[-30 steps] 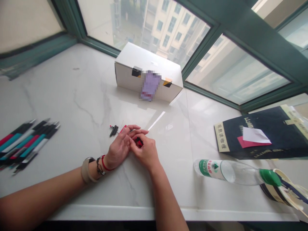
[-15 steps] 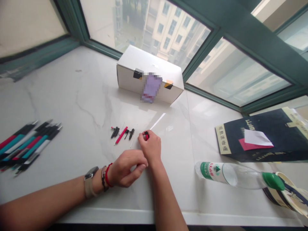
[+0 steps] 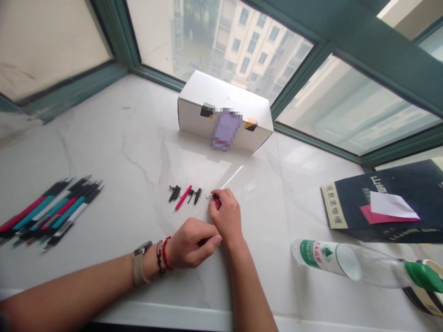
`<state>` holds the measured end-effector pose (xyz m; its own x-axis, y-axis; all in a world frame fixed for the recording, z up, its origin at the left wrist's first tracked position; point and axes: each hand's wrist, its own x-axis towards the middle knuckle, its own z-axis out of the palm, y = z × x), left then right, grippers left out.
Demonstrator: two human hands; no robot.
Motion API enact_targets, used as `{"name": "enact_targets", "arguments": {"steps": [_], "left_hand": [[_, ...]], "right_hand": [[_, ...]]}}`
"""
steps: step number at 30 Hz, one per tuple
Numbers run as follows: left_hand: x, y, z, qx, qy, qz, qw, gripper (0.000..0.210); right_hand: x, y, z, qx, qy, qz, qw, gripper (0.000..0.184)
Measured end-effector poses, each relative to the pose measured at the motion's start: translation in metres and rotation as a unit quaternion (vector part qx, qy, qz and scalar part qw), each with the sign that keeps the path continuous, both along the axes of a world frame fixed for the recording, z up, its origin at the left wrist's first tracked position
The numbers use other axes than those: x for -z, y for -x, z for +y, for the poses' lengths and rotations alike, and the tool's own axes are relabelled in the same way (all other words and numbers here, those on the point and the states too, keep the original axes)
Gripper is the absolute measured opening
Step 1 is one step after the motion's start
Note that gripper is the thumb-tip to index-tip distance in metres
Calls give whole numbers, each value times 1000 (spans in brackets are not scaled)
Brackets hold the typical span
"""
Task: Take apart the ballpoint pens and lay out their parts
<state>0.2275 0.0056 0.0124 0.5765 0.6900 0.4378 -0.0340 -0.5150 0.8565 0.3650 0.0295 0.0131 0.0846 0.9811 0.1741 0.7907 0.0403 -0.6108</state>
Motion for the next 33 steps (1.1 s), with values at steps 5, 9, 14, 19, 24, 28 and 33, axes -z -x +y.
{"name": "enact_targets", "arguments": {"steps": [5, 9, 14, 19, 24, 28, 33], "left_hand": [[0, -1, 1, -12, 29, 7, 999, 31], [0, -1, 1, -1, 41, 1, 999, 31], [1, 0, 2, 1, 66, -34, 997, 35], [-1, 0, 2, -1, 92, -48, 995, 35], [-1, 0, 2, 1, 100, -45, 994, 36], [0, 0, 2, -6, 94, -52, 994, 37], [1, -1, 2, -10, 81, -46, 996, 37]], "right_hand": [[2, -3, 2, -33, 16, -21, 999, 20], [3, 0, 5, -31, 22, -39, 999, 17], [5, 4, 5, -16, 21, -53, 998, 18], [4, 5, 4, 5, 12, -69, 998, 20], [4, 8, 3, 18, 18, -102, 994, 21], [5, 11, 3, 21, 16, -105, 994, 22], [5, 10, 3, 44, 18, -70, 996, 18]]}}
